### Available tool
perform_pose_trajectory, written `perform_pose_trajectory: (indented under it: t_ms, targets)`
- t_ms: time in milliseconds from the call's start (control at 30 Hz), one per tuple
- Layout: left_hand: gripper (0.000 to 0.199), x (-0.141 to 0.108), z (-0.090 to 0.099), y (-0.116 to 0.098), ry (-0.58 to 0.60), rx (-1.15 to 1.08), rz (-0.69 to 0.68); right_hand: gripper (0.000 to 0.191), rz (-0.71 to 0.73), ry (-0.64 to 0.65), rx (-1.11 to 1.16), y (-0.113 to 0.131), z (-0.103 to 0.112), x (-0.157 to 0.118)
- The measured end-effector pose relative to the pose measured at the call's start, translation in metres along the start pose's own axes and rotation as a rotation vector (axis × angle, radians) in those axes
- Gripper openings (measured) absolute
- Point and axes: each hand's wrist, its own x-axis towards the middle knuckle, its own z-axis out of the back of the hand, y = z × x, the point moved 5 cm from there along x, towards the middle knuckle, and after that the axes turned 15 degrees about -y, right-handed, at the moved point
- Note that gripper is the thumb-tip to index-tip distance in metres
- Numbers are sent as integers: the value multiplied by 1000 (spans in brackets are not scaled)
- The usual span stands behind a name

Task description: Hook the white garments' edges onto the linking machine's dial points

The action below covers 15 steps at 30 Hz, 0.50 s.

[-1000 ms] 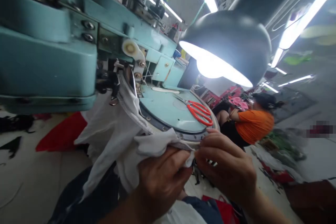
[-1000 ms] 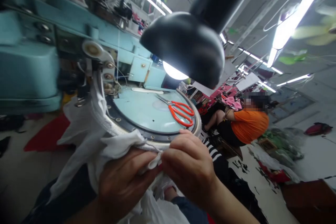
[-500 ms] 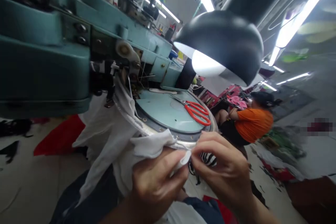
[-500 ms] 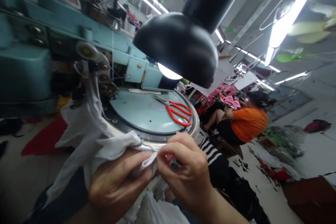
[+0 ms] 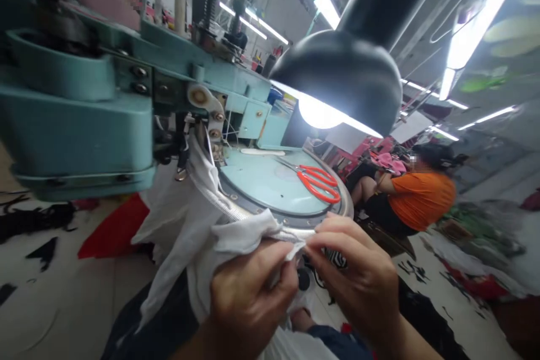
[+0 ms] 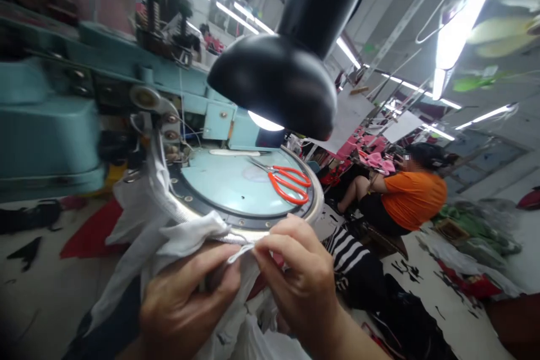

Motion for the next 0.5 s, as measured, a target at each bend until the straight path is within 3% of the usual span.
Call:
perform_pose_trajectory:
  t_ms: [500]
  targets:
    - [7,5,6,-1,-48,95,-67,8,-95,-32,9,-2,-2,-4]
